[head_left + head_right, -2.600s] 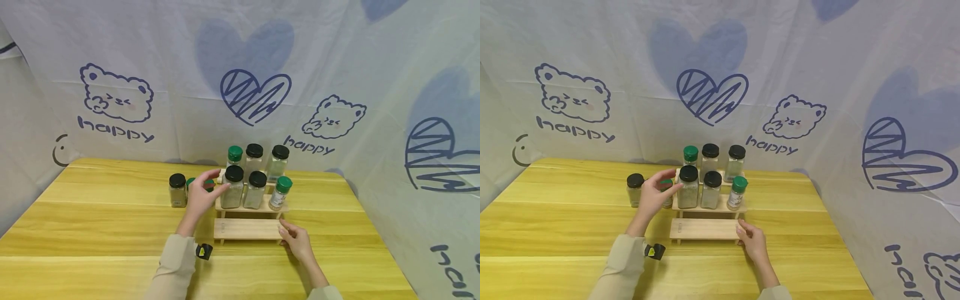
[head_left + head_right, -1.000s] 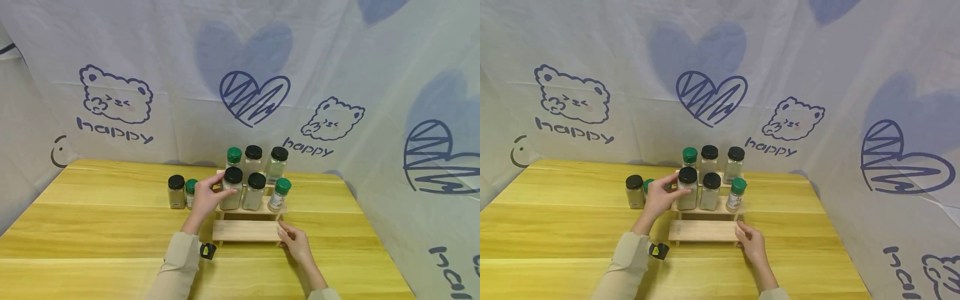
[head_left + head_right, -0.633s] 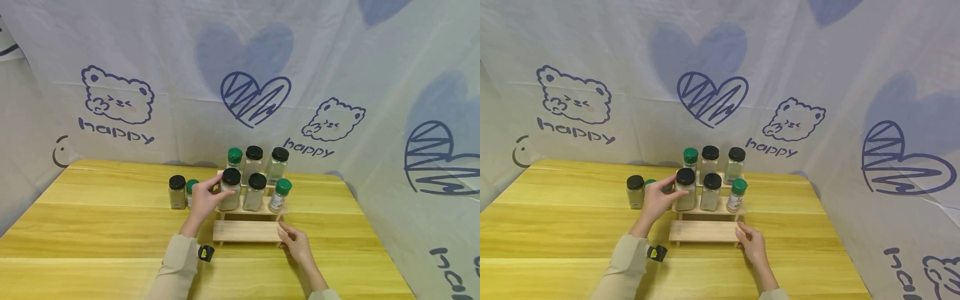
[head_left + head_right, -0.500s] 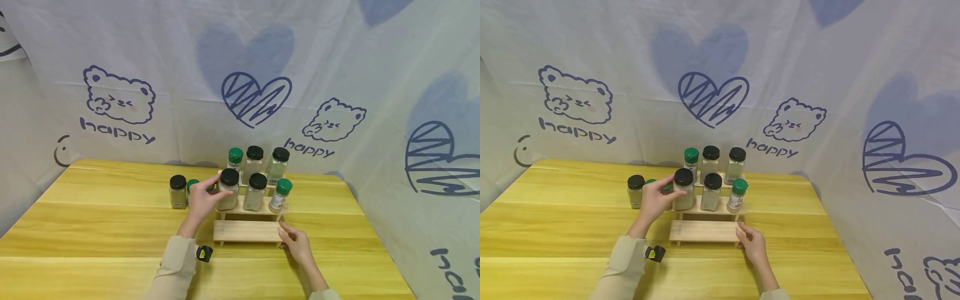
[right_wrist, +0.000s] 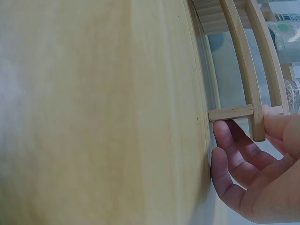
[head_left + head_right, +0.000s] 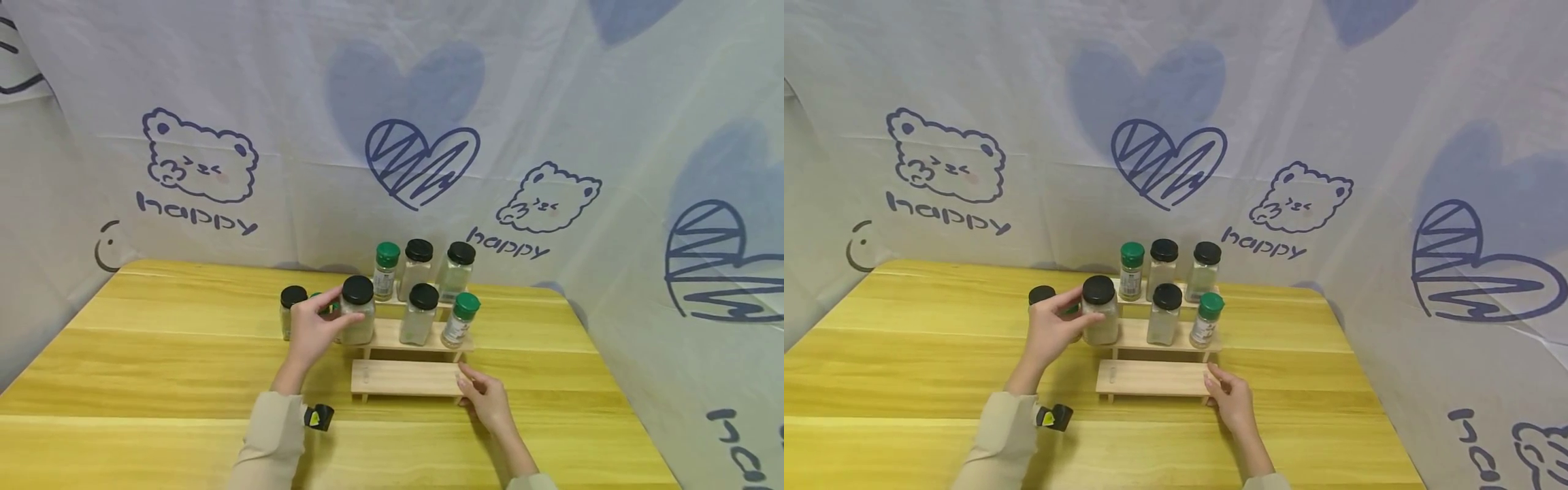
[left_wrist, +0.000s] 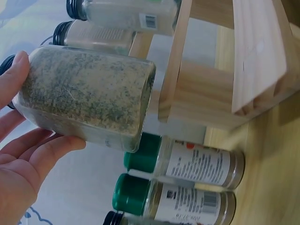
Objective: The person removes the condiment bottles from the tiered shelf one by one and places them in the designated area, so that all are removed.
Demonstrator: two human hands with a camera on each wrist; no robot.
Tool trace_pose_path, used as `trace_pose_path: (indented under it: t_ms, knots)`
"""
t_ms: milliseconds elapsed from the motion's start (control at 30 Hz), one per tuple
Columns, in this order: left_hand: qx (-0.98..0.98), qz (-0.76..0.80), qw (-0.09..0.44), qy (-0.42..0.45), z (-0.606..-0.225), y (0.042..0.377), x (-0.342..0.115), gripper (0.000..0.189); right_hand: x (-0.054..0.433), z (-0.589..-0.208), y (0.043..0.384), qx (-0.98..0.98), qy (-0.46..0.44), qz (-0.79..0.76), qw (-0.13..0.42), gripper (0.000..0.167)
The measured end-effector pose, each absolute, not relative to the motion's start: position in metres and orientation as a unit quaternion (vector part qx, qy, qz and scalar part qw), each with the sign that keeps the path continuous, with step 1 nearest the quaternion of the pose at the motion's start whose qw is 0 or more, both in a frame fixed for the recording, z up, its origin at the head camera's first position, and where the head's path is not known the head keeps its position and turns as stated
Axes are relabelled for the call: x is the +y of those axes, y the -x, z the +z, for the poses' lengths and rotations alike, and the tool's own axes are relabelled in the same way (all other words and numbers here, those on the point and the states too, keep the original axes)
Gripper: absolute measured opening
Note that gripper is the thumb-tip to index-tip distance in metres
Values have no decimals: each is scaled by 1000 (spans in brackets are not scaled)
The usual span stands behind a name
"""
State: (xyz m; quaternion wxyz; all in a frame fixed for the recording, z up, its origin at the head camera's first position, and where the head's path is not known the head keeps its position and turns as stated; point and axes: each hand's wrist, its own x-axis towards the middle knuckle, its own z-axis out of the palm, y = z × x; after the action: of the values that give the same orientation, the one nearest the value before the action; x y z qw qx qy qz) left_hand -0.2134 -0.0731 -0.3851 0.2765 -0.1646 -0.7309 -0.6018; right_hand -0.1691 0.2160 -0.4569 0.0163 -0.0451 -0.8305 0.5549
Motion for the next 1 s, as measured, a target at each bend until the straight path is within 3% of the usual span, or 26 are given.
trace_pose_path:
  t_ms: [1000]
  knots:
    - [-757, -593, 248, 113, -387, 193, -93, 46, 216, -456, 169, -829, 61, 555, 13, 34]
